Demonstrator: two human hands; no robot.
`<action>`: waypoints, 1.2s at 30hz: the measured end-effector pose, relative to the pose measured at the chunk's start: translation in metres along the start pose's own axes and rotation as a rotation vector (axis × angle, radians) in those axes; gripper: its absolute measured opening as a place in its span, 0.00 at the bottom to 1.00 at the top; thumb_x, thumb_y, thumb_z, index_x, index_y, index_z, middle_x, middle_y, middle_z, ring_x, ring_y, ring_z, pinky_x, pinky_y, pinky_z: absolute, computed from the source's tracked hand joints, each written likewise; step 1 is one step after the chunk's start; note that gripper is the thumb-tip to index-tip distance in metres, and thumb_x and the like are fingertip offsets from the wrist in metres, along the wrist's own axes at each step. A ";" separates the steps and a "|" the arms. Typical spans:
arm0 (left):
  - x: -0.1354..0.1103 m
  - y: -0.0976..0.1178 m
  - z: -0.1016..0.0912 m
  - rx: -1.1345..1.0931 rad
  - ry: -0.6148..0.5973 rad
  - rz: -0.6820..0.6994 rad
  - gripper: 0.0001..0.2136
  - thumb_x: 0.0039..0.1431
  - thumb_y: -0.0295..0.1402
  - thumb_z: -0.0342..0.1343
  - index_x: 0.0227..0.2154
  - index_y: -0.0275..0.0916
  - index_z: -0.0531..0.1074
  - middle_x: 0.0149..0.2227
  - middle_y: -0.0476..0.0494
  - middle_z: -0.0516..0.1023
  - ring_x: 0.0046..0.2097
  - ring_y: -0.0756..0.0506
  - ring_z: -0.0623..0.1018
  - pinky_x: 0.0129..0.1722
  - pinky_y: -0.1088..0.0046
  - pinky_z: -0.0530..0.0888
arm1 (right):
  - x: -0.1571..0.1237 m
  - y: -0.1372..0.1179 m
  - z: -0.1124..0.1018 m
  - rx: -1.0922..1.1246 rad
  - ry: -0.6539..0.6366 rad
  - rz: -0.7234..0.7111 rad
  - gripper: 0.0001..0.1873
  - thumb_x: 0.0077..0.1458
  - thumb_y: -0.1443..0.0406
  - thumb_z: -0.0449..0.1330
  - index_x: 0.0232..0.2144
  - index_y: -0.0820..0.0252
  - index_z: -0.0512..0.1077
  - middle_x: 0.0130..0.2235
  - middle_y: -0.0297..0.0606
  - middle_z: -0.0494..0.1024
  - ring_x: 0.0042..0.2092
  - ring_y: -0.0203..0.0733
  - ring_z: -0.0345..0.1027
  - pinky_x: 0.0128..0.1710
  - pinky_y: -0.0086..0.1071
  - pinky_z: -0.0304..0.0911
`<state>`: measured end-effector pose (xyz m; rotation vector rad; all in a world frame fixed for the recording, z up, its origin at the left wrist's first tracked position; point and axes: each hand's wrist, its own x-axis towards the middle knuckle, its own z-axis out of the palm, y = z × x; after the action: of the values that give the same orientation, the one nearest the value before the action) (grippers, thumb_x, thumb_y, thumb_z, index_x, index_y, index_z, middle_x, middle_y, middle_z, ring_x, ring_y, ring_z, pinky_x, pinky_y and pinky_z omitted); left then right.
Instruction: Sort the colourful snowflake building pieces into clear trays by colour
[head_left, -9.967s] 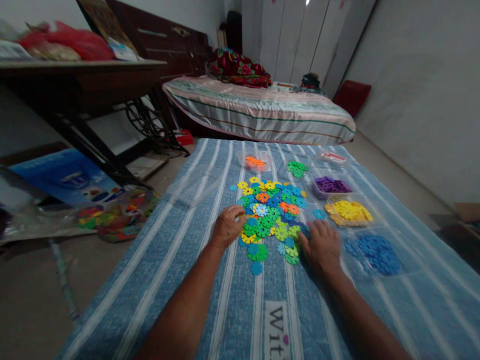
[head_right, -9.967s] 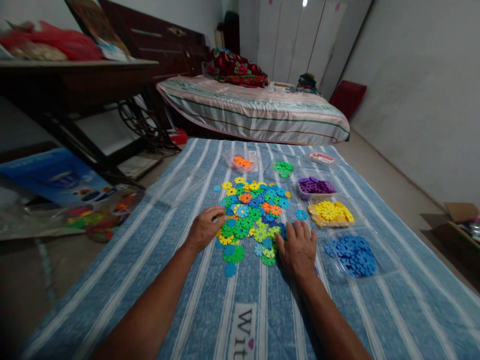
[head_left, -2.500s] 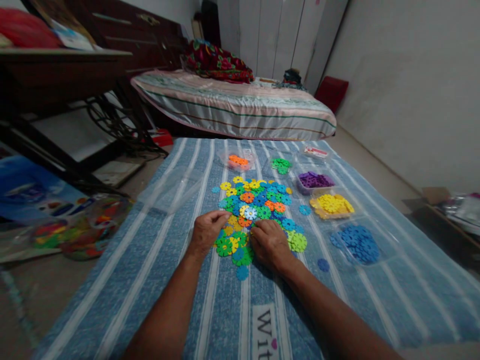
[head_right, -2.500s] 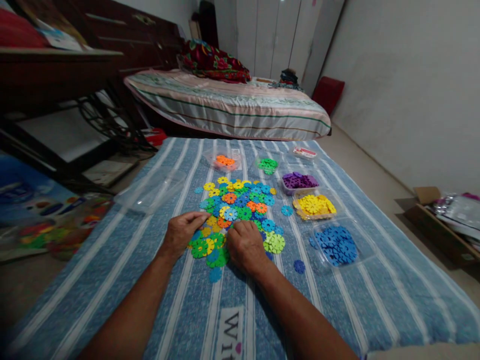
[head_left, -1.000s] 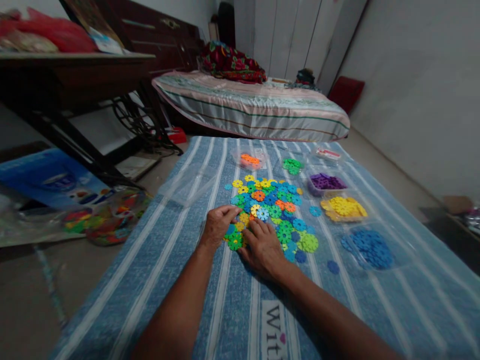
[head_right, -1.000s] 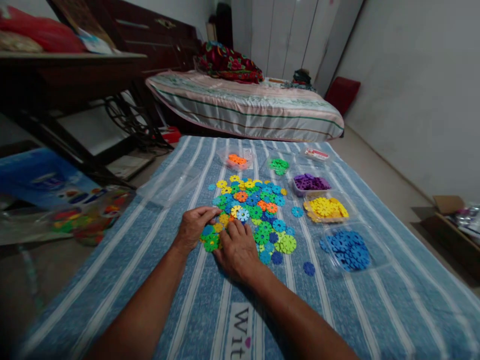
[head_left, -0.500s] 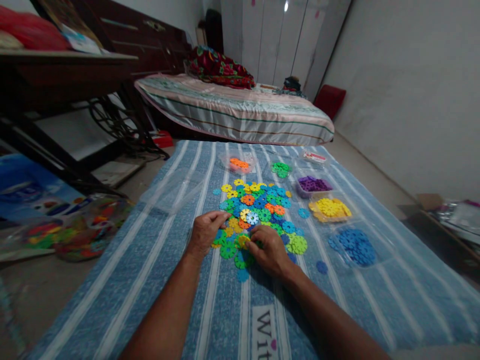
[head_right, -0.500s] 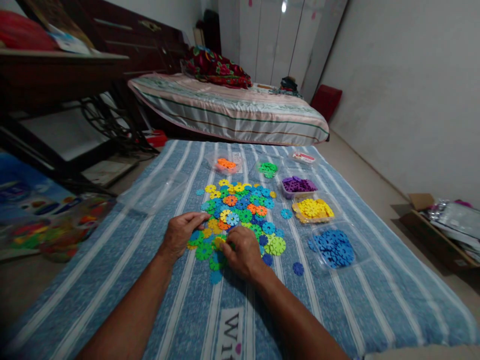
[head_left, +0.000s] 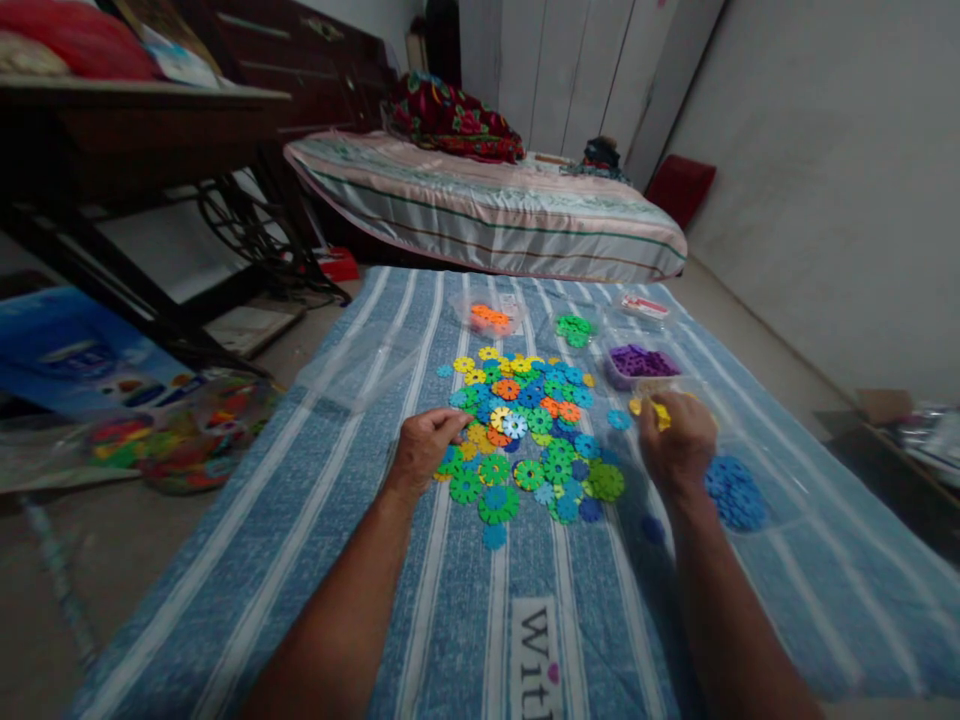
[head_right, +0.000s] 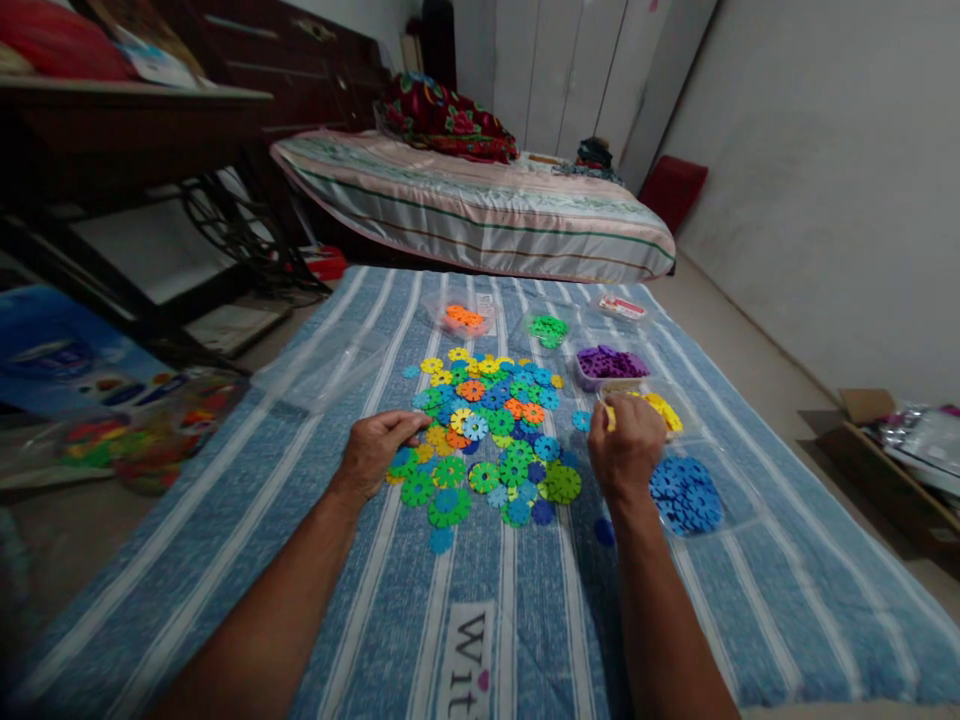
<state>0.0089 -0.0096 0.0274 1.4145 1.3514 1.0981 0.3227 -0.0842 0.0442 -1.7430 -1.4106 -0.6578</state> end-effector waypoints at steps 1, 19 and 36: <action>0.000 0.000 0.000 -0.001 0.002 0.000 0.16 0.44 0.45 0.61 0.28 0.36 0.80 0.28 0.44 0.81 0.26 0.48 0.75 0.28 0.74 0.70 | -0.007 -0.007 0.002 0.066 -0.046 -0.047 0.06 0.56 0.66 0.55 0.30 0.59 0.71 0.34 0.45 0.77 0.39 0.48 0.69 0.42 0.42 0.63; -0.001 0.000 0.000 0.015 0.001 0.008 0.17 0.44 0.48 0.62 0.28 0.37 0.80 0.27 0.45 0.81 0.27 0.47 0.76 0.28 0.74 0.70 | -0.060 -0.078 0.013 0.437 -0.682 -0.428 0.15 0.54 0.59 0.62 0.43 0.58 0.73 0.50 0.49 0.73 0.57 0.56 0.60 0.53 0.53 0.60; -0.004 0.004 0.000 -0.004 0.007 -0.006 0.14 0.42 0.45 0.63 0.26 0.39 0.80 0.25 0.48 0.79 0.26 0.47 0.75 0.27 0.74 0.69 | -0.058 -0.070 0.022 0.611 -0.590 -0.414 0.09 0.60 0.59 0.57 0.33 0.56 0.75 0.38 0.41 0.78 0.44 0.44 0.70 0.44 0.40 0.64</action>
<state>0.0097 -0.0136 0.0309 1.4040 1.3564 1.1028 0.2388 -0.0934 0.0037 -1.1931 -2.1305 0.1296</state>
